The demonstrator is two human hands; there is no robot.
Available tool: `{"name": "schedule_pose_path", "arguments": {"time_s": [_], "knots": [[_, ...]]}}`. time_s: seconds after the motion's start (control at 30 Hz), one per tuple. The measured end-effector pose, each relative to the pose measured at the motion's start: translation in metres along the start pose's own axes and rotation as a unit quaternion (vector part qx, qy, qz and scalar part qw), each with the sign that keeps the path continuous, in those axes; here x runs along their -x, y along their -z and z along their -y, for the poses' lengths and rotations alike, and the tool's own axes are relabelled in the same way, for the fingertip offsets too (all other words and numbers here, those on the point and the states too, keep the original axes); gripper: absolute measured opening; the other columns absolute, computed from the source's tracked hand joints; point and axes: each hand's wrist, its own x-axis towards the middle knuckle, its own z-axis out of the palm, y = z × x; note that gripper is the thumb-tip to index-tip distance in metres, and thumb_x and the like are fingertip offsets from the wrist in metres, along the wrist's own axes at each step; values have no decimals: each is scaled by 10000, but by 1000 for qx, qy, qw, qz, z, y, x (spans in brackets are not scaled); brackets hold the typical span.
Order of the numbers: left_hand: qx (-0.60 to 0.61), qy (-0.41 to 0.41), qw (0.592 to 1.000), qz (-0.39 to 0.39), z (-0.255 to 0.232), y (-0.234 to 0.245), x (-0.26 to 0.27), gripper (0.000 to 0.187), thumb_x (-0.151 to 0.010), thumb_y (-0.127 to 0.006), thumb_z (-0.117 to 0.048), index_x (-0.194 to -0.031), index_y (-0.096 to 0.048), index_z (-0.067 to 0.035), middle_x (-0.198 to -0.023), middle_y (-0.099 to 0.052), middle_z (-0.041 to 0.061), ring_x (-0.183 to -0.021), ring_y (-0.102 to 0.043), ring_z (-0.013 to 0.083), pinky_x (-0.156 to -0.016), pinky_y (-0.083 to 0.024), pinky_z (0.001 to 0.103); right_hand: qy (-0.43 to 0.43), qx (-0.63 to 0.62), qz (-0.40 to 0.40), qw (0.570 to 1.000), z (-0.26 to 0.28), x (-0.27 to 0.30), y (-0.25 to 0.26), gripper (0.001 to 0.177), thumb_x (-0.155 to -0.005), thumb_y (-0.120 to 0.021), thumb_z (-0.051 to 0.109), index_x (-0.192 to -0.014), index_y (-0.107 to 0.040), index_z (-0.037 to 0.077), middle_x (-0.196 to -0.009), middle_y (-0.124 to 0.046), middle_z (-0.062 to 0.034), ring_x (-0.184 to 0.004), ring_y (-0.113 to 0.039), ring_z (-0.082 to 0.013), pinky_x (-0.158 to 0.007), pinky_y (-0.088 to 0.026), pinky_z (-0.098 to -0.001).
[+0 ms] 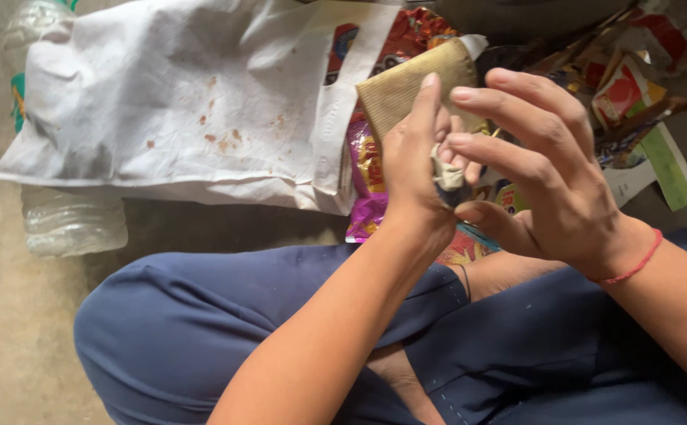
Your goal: The person sits on the floor and sorts through a pile of waste, picking up various items such as plastic wrappers and cardboard. They use a small piece of cardboard to rub and clean the items before placing them into a black trash bag.
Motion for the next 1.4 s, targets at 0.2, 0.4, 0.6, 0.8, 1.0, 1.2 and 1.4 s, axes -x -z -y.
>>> {"name": "schedule_pose_path", "arguments": {"time_s": [0.2, 0.4, 0.6, 0.8, 1.0, 1.2, 1.4], "knots": [[123, 217, 965, 78, 3, -8, 24, 623, -1071, -331, -686, -1285, -529, -136, -1229, -584, 33, -1145, -593, 166, -931, -544, 330, 22, 5, -2, 1000, -6, -5, 8, 526, -942, -625, 476, -1249, -616, 49, -1309, -643, -181, -1287, -572, -340, -1132, -384, -533], [-48, 315, 945, 70, 22, -18, 28, 926, -1018, -146, -768, -1617, -304, -79, -1575, -442, 88, -1400, -496, 181, -1150, -417, 367, -113, -71, -45, 990, -35, 12, 21, 449, -1116, -578, 428, -1043, -669, -6, -965, -698, -124, -892, -709, -229, -775, -538, -310], [-109, 333, 930, 111, 31, -13, 29, 1029, -998, -106, -791, -1605, -361, -1, -1544, -488, 156, -1339, -523, 245, -1177, -397, 392, -282, -171, -125, 936, -52, 27, 43, 543, -1204, -476, 294, -767, -562, -16, -598, -519, -53, -523, -464, -71, -505, -349, -255], [-41, 322, 942, 90, 32, -12, 27, 1028, -1014, -177, -798, -1549, -403, 51, -1462, -542, 195, -1355, -539, 275, -1221, -397, 406, -268, -127, -81, 952, -48, 28, 40, 590, -1197, -501, 242, -664, -503, -10, -549, -457, -87, -461, -437, -135, -479, -333, -314], [87, 241, 965, 51, 12, -5, 17, 830, -1071, -366, -743, -1433, -527, -14, -1285, -640, 144, -1195, -631, 258, -1056, -509, 405, -75, 55, 69, 993, -30, 5, 15, 510, -965, -672, 360, -1312, -594, -5, -1307, -602, -171, -1243, -554, -316, -1074, -403, -490], [122, 112, 981, -102, -26, 8, -10, 563, -1038, -523, -566, -1105, -647, -20, -1012, -701, 114, -912, -708, 201, -821, -619, 334, -41, 91, 179, 979, -7, 0, -8, 828, -986, -523, 619, -1606, -429, 78, -1680, -251, -226, -1537, -160, -428, -1244, -112, -558], [29, -58, 991, -117, -59, 4, -26, 558, -1058, -515, -487, -622, -424, -151, -587, -481, 36, -473, -475, 140, -422, -417, 288, 1, 49, 113, 992, -5, 3, -8, 633, -1032, -587, 536, -1502, -548, 115, -1617, -369, -210, -1508, -300, -411, -1261, -277, -521]]}}
